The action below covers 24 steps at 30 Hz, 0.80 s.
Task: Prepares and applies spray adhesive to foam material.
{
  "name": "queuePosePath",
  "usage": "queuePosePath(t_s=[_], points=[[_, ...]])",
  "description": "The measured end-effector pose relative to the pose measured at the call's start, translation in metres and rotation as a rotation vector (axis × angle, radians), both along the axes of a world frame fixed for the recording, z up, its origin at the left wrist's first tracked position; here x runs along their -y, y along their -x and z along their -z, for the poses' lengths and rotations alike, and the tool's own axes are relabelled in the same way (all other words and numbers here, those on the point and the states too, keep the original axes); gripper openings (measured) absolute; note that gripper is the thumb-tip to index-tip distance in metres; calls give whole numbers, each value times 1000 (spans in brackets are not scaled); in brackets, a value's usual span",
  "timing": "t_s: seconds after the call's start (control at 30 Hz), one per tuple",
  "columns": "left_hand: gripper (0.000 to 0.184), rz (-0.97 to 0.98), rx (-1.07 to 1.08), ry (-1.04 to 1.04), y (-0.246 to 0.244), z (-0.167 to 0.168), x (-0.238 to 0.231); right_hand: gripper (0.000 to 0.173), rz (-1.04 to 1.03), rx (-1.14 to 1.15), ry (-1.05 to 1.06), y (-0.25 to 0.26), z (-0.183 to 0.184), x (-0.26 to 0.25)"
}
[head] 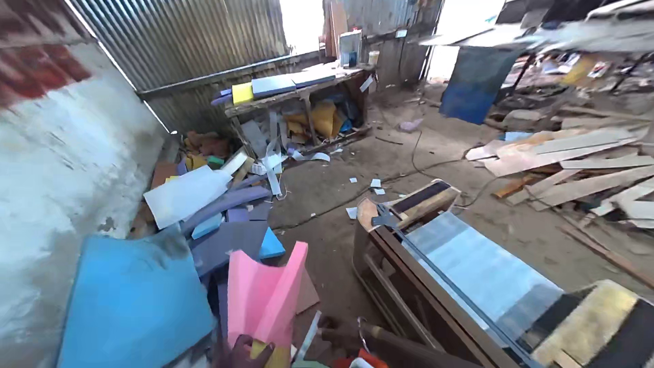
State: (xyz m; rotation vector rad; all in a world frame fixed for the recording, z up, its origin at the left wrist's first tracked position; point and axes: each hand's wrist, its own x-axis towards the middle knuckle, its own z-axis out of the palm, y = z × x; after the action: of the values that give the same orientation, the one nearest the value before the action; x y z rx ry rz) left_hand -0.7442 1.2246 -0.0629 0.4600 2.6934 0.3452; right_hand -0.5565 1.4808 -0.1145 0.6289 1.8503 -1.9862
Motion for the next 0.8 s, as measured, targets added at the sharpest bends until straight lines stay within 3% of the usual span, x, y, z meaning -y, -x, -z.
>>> queuePosePath(t_s=[0.1, 0.2, 0.3, 0.4, 0.5, 0.67, 0.8], points=[[90, 37, -87, 17, 33, -24, -65, 77, -80, 36, 76, 72, -27, -34], [98, 93, -172, 15, 57, -42, -135, 107, 37, 127, 312, 128, -56, -56], [90, 180, -231, -57, 104, -42, -197, 93, 331, 258, 428, 180, -53, -104], [80, 175, -365, -219, 214, -24, -243, 85, 577, 333, 404, 228, -18, -180], [87, 2, -284, -322, 346, -21, -307, 81, 648, 323, 357, 299, -5, -256], [90, -82, -317, -345, 567, -55, -423, 82, 673, 214, 337, 434, -42, -390], [82, -136, -357, -393, 701, -107, -522, 71, 969, 35, 141, 506, -69, -506]])
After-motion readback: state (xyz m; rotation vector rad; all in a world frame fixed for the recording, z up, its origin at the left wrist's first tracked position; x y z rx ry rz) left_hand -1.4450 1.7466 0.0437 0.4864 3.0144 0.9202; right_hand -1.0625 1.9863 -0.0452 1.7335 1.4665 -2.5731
